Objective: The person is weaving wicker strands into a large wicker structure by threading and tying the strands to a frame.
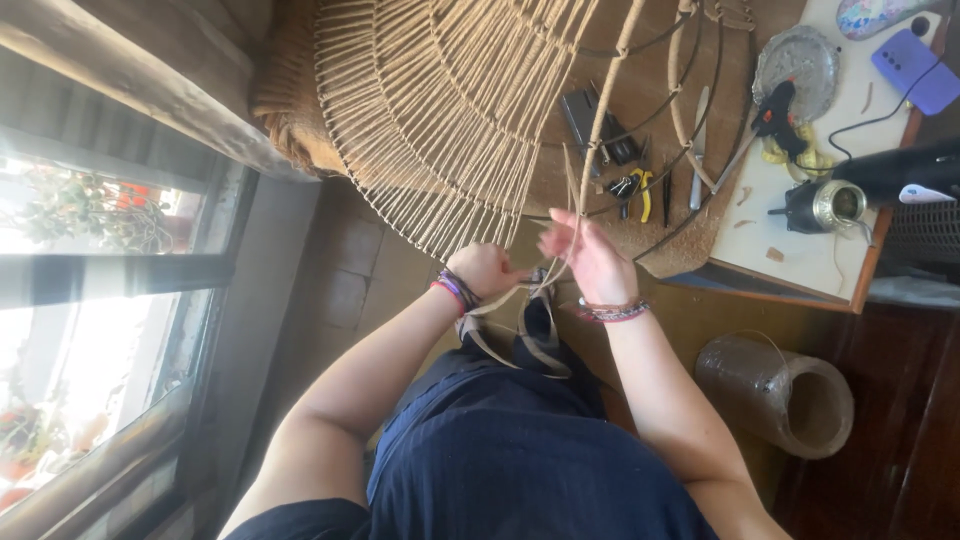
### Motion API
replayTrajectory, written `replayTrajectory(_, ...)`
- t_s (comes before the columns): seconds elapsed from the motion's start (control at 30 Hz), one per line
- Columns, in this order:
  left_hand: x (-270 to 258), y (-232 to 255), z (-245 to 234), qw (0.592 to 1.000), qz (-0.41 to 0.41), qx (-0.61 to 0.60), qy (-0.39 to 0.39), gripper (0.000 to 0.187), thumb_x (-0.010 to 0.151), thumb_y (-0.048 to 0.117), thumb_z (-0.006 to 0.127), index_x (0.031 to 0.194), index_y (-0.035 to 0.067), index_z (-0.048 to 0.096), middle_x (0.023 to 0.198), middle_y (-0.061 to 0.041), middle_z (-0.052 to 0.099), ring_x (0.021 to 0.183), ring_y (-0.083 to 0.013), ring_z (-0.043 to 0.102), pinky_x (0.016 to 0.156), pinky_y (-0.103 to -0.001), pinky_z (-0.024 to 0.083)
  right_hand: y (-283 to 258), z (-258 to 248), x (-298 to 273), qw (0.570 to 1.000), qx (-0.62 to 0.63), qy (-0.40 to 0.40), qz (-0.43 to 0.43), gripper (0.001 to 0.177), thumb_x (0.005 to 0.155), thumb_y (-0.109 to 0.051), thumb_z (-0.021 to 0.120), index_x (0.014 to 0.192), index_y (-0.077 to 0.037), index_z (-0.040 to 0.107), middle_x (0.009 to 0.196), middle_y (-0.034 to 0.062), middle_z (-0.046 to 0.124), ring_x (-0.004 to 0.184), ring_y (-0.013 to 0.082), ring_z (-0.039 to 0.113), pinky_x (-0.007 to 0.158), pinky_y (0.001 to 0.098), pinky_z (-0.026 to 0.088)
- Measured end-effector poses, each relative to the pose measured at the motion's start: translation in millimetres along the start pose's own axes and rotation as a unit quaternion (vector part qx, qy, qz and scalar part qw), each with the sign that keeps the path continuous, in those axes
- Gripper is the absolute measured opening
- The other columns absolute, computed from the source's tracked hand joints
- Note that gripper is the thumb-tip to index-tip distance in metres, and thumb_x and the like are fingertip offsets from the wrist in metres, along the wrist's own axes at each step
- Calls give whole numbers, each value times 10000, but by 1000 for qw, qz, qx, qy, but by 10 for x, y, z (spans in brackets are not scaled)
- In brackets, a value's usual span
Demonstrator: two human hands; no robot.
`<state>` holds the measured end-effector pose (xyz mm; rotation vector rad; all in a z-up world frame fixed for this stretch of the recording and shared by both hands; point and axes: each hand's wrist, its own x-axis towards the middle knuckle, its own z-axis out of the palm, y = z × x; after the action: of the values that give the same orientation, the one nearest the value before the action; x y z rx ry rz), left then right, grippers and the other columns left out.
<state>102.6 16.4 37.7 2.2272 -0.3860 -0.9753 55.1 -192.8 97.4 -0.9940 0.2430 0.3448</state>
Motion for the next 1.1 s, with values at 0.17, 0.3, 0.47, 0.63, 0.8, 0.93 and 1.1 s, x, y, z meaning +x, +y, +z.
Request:
replayTrajectory(0.17, -534, 561, -379, 902, -1, -428, -60, 479, 1016, 286, 422, 845, 17, 779, 428, 1, 313, 293, -84, 296, 285, -219, 239, 439, -157, -370, 658, -697, -209, 194, 301, 945, -465, 612, 763, -287, 771, 545, -78, 702, 628, 157, 722, 672, 296, 549)
replayTrajectory(0.3, -251, 186, -94, 932, -38, -359, -45, 546, 970, 521, 559, 676, 79, 683, 395, -26, 413, 295, -106, 399, 286, -228, 288, 356, -229, -215, 913, -396, -91, 13, 264, 1013, -152, 590, 1081, 40, 756, 1070, 295, 746, 1086, 397, 691, 909, 474, 577)
replayTrajectory(0.47, -49, 50, 58, 995, 9, 66, 75, 332, 900, 452, 604, 915, 160, 762, 785, -110, 746, 811, -332, 751, 662, -429, 598, 166, -308, -200, 994, -90, -59, -24, 301, 953, -189, 586, 958, 70, 739, 1038, 288, 709, 800, 299, 701, 807, 381, 563)
replayTrajectory(0.63, -316, 210, -91, 920, -40, -388, -42, 448, 975, 365, 501, 763, 22, 697, 435, -9, 385, 329, -114, 412, 301, -238, 323, 409, -334, -296, 833, -511, -172, 128, 210, 968, -236, 597, 971, -141, 785, 892, 83, 759, 931, 228, 727, 897, 366, 559)
replayTrajectory(0.8, -323, 242, -162, 994, -36, 89, 46, 436, 829, 591, 638, 881, 180, 776, 788, -145, 752, 795, -353, 757, 660, -413, 596, -48, -241, -81, 998, 41, -17, -32, 598, 1029, -480, 450, 1428, -53, 576, 1201, 158, 723, 1151, 258, 679, 1054, 427, 525)
replayTrajectory(0.93, -211, 176, 3, 976, -12, -211, 43, 344, 951, 383, 542, 835, 104, 706, 642, -78, 597, 575, -258, 602, 482, -364, 473, 74, -190, -303, 856, -495, -144, 36, 235, 932, -213, 590, 796, -125, 760, 982, 74, 767, 966, 250, 727, 922, 391, 530)
replayTrajectory(1.1, -195, 94, 49, 979, -82, -183, 19, 465, 896, 556, 580, 802, 135, 752, 700, -90, 731, 796, -343, 738, 725, -423, 580, 175, -267, -138, 920, -385, -70, -31, 209, 990, -112, 635, 1142, -19, 744, 1162, 218, 740, 1158, 405, 656, 1052, 526, 477)
